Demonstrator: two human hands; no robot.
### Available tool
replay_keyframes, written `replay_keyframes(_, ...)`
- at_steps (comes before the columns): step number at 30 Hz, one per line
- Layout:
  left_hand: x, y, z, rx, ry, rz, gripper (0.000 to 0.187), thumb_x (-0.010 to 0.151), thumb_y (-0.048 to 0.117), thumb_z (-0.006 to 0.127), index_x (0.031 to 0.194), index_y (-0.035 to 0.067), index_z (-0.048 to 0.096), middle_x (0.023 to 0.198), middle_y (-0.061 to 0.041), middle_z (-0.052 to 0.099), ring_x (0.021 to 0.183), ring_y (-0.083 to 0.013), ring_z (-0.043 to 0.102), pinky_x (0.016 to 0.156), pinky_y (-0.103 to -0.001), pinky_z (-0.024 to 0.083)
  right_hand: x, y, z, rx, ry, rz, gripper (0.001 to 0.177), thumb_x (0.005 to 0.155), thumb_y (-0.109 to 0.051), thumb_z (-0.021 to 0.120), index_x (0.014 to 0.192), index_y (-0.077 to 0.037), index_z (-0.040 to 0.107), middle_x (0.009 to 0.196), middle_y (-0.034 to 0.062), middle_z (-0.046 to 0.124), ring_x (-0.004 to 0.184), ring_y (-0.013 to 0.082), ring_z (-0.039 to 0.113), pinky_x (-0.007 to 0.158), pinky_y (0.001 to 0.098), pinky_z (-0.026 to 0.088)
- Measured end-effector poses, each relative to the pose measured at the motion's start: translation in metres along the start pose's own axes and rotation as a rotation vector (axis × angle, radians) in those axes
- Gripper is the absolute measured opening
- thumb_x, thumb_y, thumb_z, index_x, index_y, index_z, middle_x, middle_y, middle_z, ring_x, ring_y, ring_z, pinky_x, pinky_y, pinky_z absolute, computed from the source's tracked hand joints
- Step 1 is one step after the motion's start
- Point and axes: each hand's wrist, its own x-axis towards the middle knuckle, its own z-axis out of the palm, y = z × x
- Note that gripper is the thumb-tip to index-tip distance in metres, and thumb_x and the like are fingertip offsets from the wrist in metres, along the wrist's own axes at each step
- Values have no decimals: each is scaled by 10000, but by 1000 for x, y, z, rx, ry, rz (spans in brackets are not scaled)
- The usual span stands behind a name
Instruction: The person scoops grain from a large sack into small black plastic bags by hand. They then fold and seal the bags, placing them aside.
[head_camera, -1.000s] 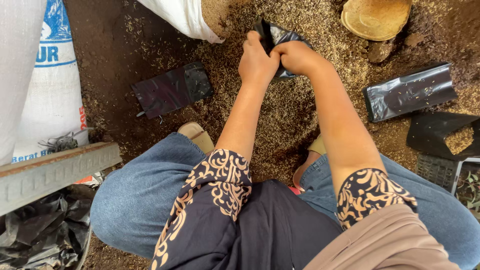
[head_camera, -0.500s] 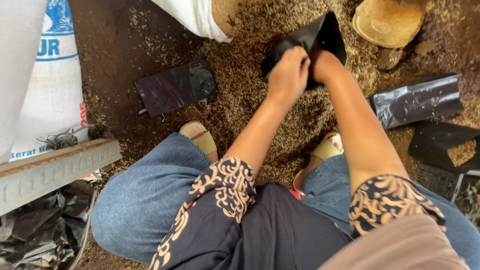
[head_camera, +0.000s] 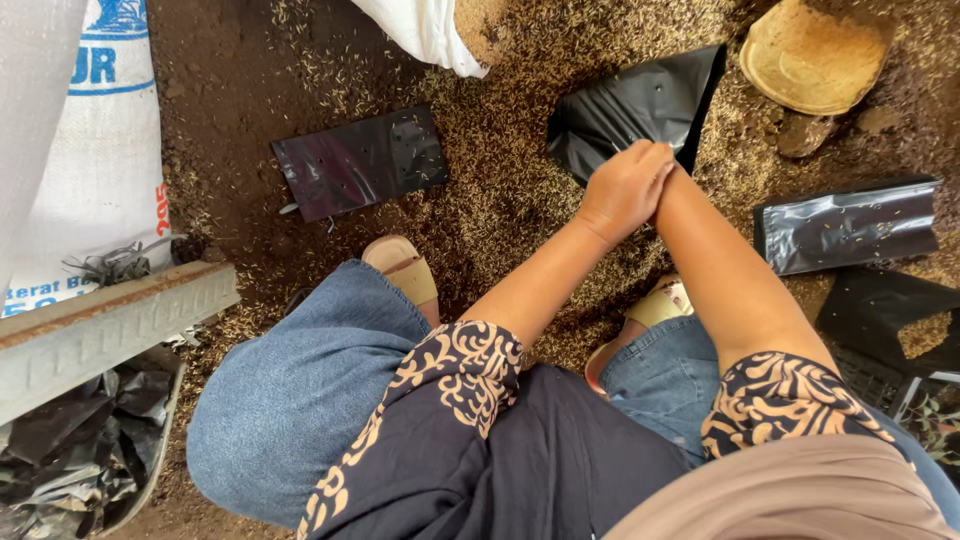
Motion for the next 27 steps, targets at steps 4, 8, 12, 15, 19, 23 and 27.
replay_keyframes(4, 9, -47, -11, -357, 207, -340, 331, 983, 286, 599, 1214, 49, 606, 1140, -168, 673, 993, -342, 682, 919, -419, 559, 5, -2, 4, -2, 2, 10, 281, 888, -120, 632, 1134, -14, 716, 1107, 242, 713, 974, 372, 686, 884, 455, 543)
replay_keyframes(8, 7, -109, -48, 132, -126, -727, 498, 1072, 402, 369, 1328, 105, 675, 1182, -199, 640, 1083, -363, 660, 992, -486, 497, 10, 8, 1, -35, -10, 28, 280, 888, -121, 631, 1132, -19, 722, 1108, 238, 717, 976, 370, 688, 889, 454, 545)
replay_keyframes(12, -22, -129, -49, 199, -327, -742, 484, 1046, 407, 357, 1324, 156, 664, 1229, -110, 679, 1101, -335, 656, 922, -483, 529, 3, 22, 2, -74, -39, 67, 279, 888, -122, 630, 1130, -23, 728, 1109, 234, 720, 978, 367, 690, 894, 454, 546)
replay_keyframes(15, -12, -126, -51, 216, -281, -727, 406, 1033, 381, 435, 1255, 151, 685, 1218, -103, 696, 1099, -335, 666, 915, -495, 534, 14, 23, -11, -129, -16, 51, 279, 888, -123, 630, 1128, -27, 732, 1110, 231, 723, 979, 365, 691, 898, 453, 547)
replay_keyframes(19, 0, -126, -54, 293, -57, -603, 292, 949, 245, 572, 1201, 142, 679, 1178, -123, 665, 1019, -356, 675, 842, -491, 550, -3, 27, -14, -81, 14, 44, 278, 888, -124, 629, 1126, -31, 738, 1111, 227, 727, 981, 362, 693, 903, 453, 548)
replay_keyframes(23, 39, -138, -56, 362, -126, -424, 303, 844, 199, 692, 1138, 124, 682, 1122, -138, 633, 942, -379, 669, 761, -500, 546, -6, 12, -12, 5, -12, -27, 278, 887, -125, 628, 1124, -36, 743, 1113, 223, 730, 984, 359, 695, 908, 452, 549)
replay_keyframes(27, 54, -155, -46, 498, -168, -305, 100, 925, 137, 645, 994, 86, 695, 1177, -126, 642, 935, -363, 693, 766, -506, 559, -16, -4, 3, 79, -86, -61, 278, 887, -126, 627, 1122, -40, 749, 1114, 219, 734, 986, 357, 697, 913, 451, 551)
